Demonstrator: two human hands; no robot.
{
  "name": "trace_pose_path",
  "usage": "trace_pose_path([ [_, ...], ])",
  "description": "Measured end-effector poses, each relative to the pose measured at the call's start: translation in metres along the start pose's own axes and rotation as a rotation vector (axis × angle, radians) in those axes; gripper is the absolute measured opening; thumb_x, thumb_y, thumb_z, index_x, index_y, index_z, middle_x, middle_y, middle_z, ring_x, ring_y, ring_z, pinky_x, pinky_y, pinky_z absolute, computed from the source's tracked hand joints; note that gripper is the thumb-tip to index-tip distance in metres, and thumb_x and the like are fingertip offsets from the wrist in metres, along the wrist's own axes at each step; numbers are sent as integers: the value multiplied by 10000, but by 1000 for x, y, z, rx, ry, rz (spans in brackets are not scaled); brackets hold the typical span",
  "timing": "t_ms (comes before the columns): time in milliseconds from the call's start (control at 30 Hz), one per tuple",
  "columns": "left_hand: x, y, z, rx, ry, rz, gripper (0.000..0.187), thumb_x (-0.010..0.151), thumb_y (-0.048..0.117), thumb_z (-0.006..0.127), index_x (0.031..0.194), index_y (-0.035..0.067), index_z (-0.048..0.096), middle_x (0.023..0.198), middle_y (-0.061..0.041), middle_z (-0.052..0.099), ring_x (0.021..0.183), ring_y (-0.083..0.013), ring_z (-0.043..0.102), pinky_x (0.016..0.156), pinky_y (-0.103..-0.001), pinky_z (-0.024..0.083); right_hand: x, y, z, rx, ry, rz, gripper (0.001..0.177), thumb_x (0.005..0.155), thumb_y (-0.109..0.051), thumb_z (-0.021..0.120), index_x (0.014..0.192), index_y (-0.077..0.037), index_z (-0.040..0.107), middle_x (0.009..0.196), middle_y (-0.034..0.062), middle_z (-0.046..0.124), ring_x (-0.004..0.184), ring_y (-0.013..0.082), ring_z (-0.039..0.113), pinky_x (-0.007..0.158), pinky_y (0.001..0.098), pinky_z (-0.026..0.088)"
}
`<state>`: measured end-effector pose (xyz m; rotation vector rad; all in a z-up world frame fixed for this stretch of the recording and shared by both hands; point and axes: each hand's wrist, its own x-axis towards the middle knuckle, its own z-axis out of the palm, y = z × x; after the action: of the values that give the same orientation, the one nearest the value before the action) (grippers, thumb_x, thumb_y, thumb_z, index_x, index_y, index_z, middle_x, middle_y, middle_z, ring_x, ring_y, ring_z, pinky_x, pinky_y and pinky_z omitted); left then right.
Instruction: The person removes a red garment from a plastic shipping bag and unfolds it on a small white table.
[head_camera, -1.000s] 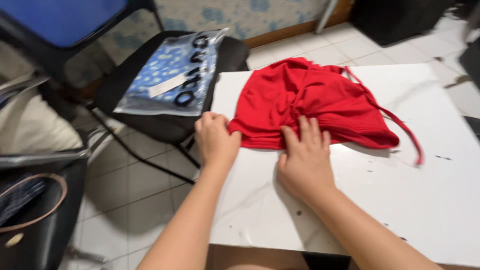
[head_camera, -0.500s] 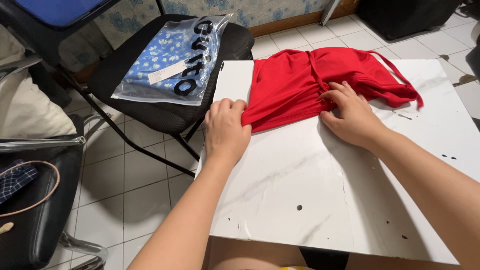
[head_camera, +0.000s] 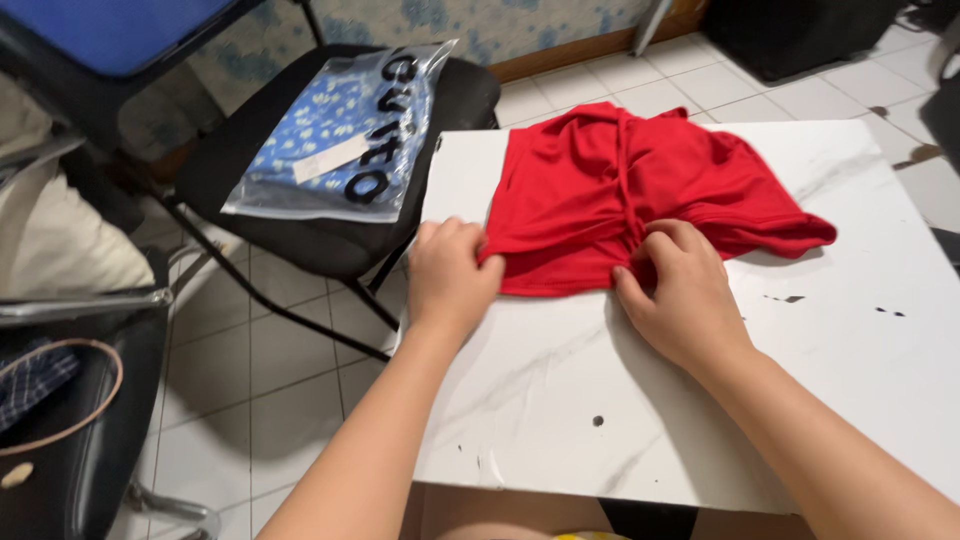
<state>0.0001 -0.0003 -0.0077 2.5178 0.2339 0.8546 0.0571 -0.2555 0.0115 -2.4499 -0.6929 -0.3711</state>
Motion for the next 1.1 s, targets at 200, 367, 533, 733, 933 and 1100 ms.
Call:
trace_pose_path([
  [200, 14, 11, 22, -603, -86, -418, 112, 873, 144, 672, 884, 32, 678, 718, -76, 665, 667, -119, 583, 617, -290, 473, 31, 46, -15, -96, 34, -58, 187, 799, -215, 795, 806, -37, 740, 1279, 136, 626, 1246, 349, 562, 1068, 447, 455],
  [367, 22, 62, 37, -1026, -14, -255, 95, 930, 119, 622, 931, 40, 676, 799, 31, 667, 722, -40, 555, 651, -224, 471, 45, 47, -21, -172, 148, 189, 223, 837, -254, 848, 883, -51, 767, 1316, 200, 540, 1249, 438, 469, 1002, 534, 400],
  [533, 25, 81, 27, -1247, -156, -450, 184, 985, 128, 657, 825, 48, 617, 758, 36, 543, 679, -58, 409, 577, -246, 329, 45, 37, -22, -31, 83, 323, 766, 771, -226, 840, 1423, -32, 489, 1406, 235, 399, 1243, 448, 494, 1020, 493, 451],
  [733, 22, 56, 24, -1364, -83, -548, 125, 903, 121, 637, 794, 61, 638, 756, 12, 641, 684, -78, 569, 630, -242, 480, 48, 39, -39, -162, 30, 308, 956, 738, -253, 833, 1555, -135, 350, 1555, 169, 313, 1169, 383, 593, 912, 468, 520],
  [933, 37, 13, 7, -1063, 130, -729, 111, 872, 141, 627, 877, 35, 660, 814, -35, 681, 686, -103, 619, 626, -257, 514, 48, 33, -40, -281, -180, 344, 603, 840, -395, 732, 1393, -191, 600, 1256, 123, 640, 1125, 289, 657, 908, 437, 546],
  [1100, 23, 9, 2, -377, 294, -452, 336, 740, 164, 752, 1033, 77, 613, 1005, -131, 617, 784, -231, 603, 671, -377, 509, 47, 12, -35, -236, -254, 421, 505, 825, -385, 723, 1239, -105, 654, 1070, 146, 748, 1025, 318, 704, 863, 453, 560],
])
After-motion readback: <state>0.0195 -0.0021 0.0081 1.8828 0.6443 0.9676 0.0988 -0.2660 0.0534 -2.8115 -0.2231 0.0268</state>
